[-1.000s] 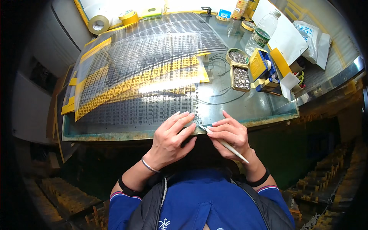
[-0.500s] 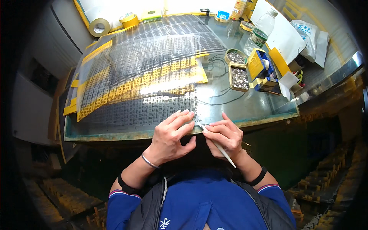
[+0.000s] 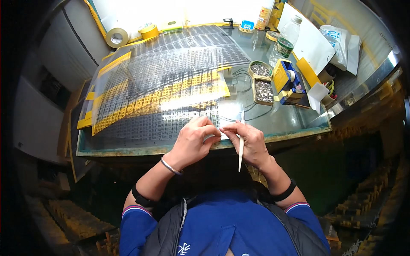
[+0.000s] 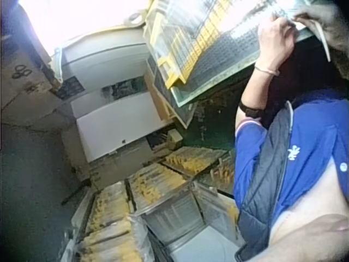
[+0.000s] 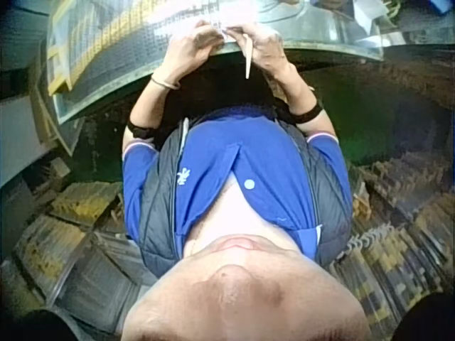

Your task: The person uses a small spatula tool to adjust or peel components on a large grid-like sheet, then stacks the processed sheets.

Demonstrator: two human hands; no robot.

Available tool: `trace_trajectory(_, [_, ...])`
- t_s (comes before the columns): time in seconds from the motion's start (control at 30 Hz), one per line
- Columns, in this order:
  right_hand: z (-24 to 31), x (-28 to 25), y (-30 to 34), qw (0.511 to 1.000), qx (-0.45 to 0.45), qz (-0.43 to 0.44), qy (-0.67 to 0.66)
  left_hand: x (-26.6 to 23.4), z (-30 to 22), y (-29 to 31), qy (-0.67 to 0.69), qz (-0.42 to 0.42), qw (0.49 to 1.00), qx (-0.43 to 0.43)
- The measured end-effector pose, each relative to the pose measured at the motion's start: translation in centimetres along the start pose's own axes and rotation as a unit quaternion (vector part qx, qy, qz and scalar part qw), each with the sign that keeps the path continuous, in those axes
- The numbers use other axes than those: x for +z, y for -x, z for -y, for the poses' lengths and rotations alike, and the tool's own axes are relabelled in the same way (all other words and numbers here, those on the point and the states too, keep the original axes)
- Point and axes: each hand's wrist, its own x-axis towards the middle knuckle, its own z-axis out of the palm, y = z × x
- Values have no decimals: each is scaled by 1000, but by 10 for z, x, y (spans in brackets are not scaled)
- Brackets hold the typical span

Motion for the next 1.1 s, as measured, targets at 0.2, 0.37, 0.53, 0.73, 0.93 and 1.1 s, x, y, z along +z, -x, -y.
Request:
trace_trajectory(0.2, [-2, -1, 1, 1000, -4, 6, -6, -1, -3, -10, -7, 63, 998, 3])
trace_trajectory(0.37, [-1, -2, 1, 1000, -8, 1, -10, 0, -3, -12, -85, 82, 990, 76])
trace_trajectory(0.53, [0, 0, 2, 1000, 6, -3, -10, 8, 0, -10, -117, 55, 989, 76])
trace_trajectory(0.73, [-1, -2, 2, 1000, 1, 3, -12, 4, 4, -5, -34, 30, 998, 46])
trace_trajectory(0.93, [-3, -1, 3, 999, -5, 3, -47, 1, -13, 21, -59, -31, 997, 43])
trace_trajectory(1.1, [-1, 6, 5, 999, -22, -24, 3, 13, -20, 30, -123, -75, 987, 75])
